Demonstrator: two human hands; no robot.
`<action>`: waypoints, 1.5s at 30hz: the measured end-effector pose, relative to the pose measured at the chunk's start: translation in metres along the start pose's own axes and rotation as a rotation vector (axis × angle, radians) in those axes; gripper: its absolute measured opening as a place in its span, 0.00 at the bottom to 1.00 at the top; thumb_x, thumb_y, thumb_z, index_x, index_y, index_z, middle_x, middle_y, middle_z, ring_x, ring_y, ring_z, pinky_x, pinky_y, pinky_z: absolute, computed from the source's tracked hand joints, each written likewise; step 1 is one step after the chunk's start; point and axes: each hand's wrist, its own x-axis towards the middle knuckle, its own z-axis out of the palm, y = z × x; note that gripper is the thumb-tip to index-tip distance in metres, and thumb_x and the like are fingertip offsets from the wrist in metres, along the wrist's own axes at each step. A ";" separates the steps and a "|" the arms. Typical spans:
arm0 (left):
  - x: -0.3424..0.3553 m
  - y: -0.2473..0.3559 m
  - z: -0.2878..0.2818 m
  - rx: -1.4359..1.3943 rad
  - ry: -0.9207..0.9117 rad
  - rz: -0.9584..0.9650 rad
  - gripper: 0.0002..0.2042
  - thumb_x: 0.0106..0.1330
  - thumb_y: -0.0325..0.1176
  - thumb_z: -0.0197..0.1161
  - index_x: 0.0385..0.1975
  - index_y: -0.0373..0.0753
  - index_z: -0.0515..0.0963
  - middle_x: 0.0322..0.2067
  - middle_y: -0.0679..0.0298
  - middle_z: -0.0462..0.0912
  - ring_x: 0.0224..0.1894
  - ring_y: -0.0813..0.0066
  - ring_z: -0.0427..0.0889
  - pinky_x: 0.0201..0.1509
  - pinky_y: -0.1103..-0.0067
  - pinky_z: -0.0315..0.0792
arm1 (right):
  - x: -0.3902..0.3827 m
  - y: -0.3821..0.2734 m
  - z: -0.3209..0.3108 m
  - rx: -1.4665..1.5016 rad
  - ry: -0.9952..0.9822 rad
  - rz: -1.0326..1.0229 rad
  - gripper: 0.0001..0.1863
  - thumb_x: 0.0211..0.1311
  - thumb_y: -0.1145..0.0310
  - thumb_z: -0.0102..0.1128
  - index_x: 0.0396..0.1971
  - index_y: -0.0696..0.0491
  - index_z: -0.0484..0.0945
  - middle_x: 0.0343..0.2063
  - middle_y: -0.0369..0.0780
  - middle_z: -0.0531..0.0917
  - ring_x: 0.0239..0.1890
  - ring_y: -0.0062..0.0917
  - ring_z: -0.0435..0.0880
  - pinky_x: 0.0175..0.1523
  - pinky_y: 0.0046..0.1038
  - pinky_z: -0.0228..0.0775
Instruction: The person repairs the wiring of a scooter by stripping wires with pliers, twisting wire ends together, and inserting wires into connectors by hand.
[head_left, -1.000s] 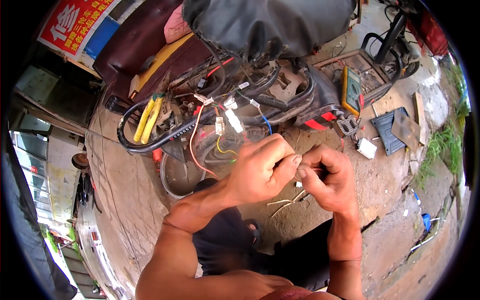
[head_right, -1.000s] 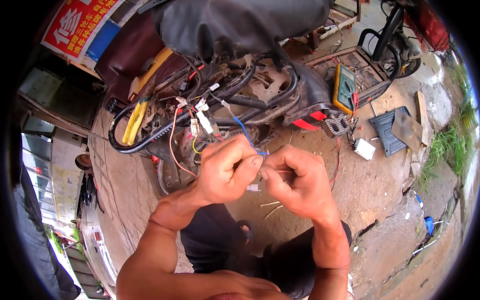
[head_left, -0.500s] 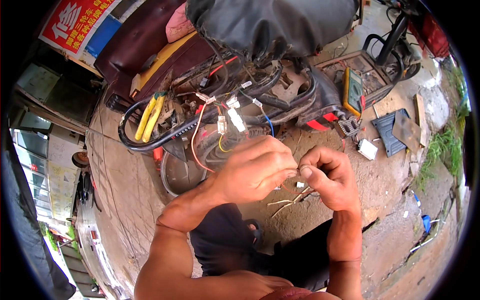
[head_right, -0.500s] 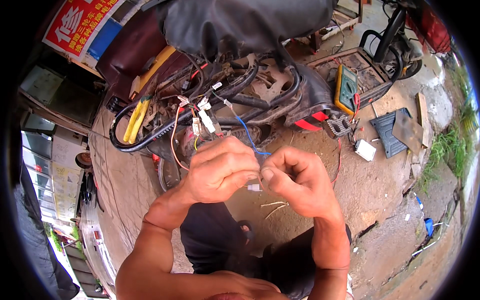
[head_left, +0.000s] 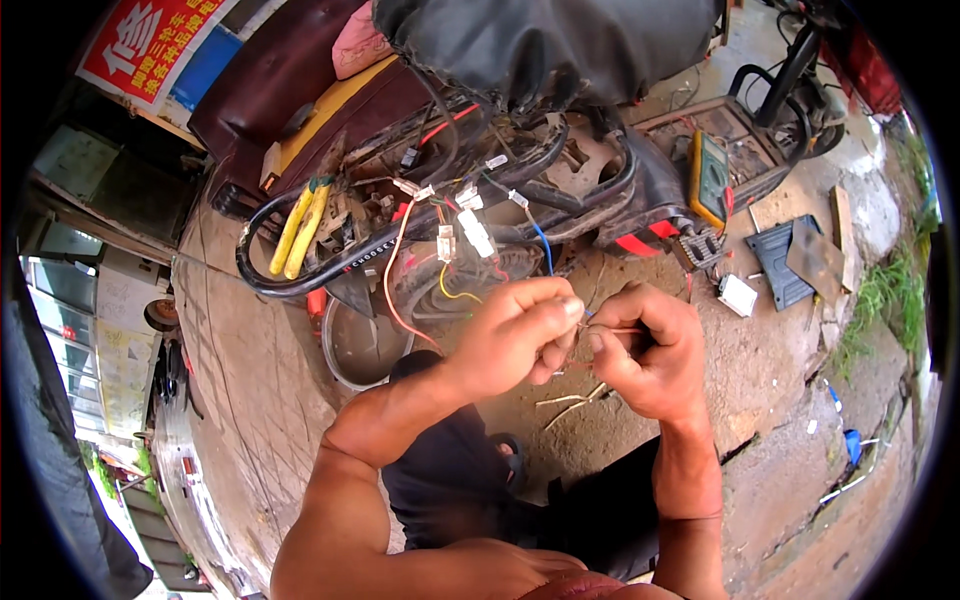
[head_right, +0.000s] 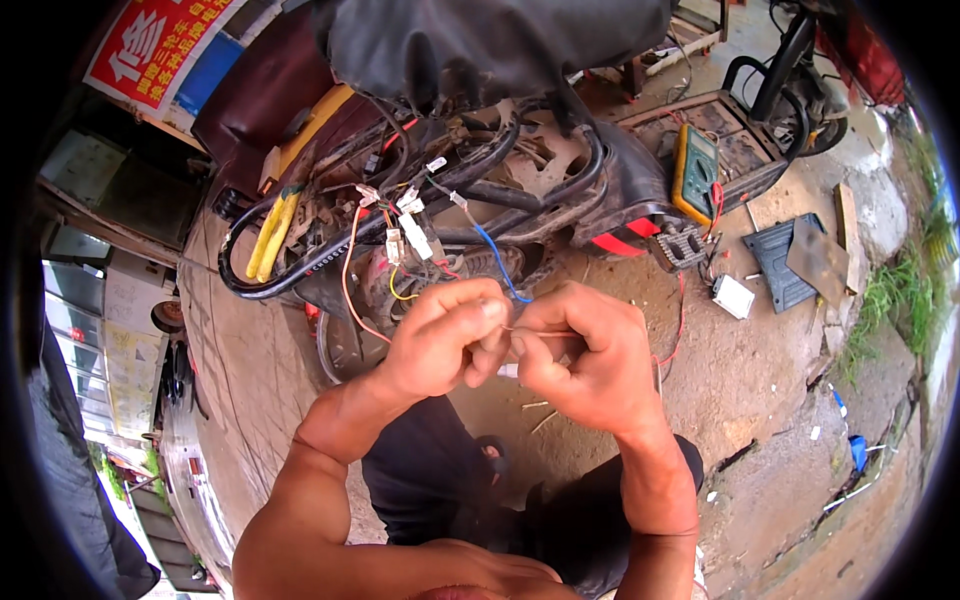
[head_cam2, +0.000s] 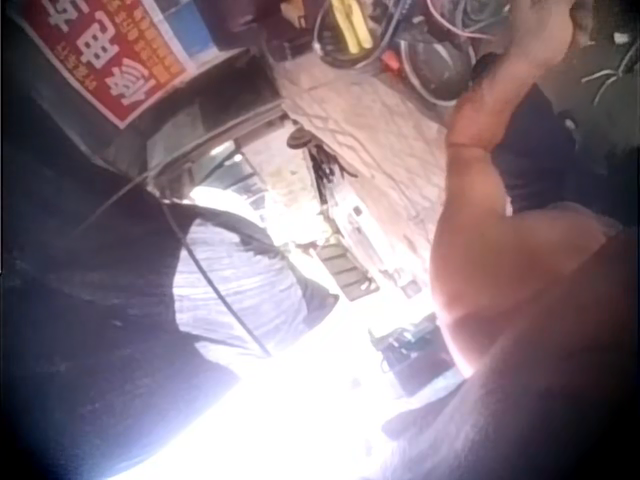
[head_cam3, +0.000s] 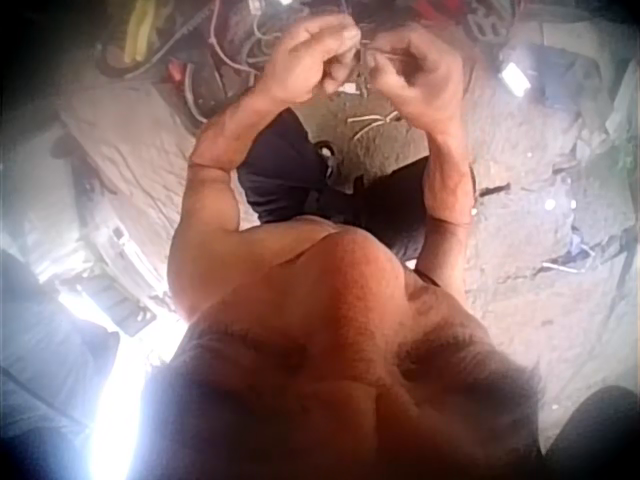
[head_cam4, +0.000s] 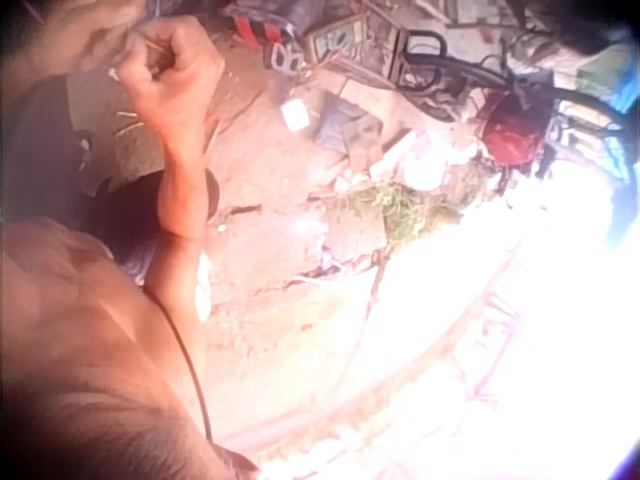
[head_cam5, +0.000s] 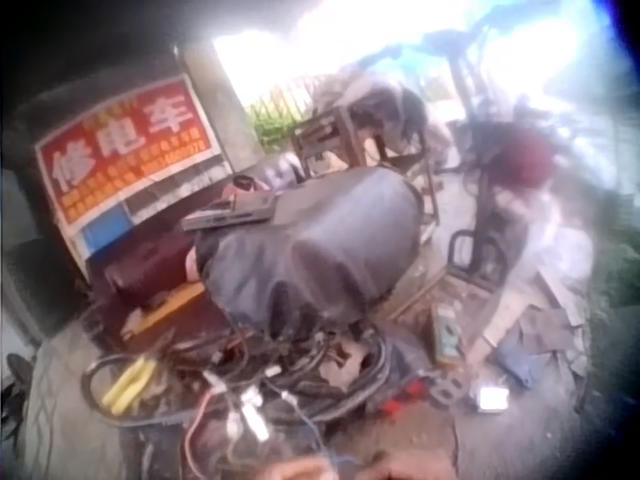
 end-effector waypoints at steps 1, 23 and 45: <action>0.000 -0.001 -0.005 -0.169 -0.026 -0.052 0.15 0.80 0.39 0.55 0.33 0.37 0.76 0.22 0.69 0.76 0.20 0.82 0.73 0.25 0.82 0.70 | -0.001 0.000 0.000 0.002 -0.001 -0.002 0.05 0.57 0.77 0.70 0.30 0.58 0.81 0.24 0.31 0.84 0.26 0.08 0.76 0.29 0.18 0.68; 0.015 0.014 0.001 0.904 0.128 0.799 0.09 0.60 0.21 0.74 0.39 0.34 0.84 0.32 0.60 0.85 0.31 0.69 0.85 0.34 0.74 0.78 | -0.001 0.005 -0.002 0.383 0.055 0.207 0.04 0.64 0.78 0.68 0.34 0.57 0.79 0.26 0.30 0.82 0.25 0.08 0.73 0.28 0.18 0.62; 0.006 0.001 0.006 0.480 0.125 0.319 0.10 0.79 0.34 0.62 0.41 0.32 0.78 0.31 0.66 0.81 0.30 0.85 0.78 0.35 0.84 0.73 | -0.004 0.004 -0.006 0.415 -0.013 0.304 0.06 0.70 0.73 0.67 0.35 0.58 0.80 0.24 0.27 0.75 0.27 0.09 0.67 0.31 0.19 0.60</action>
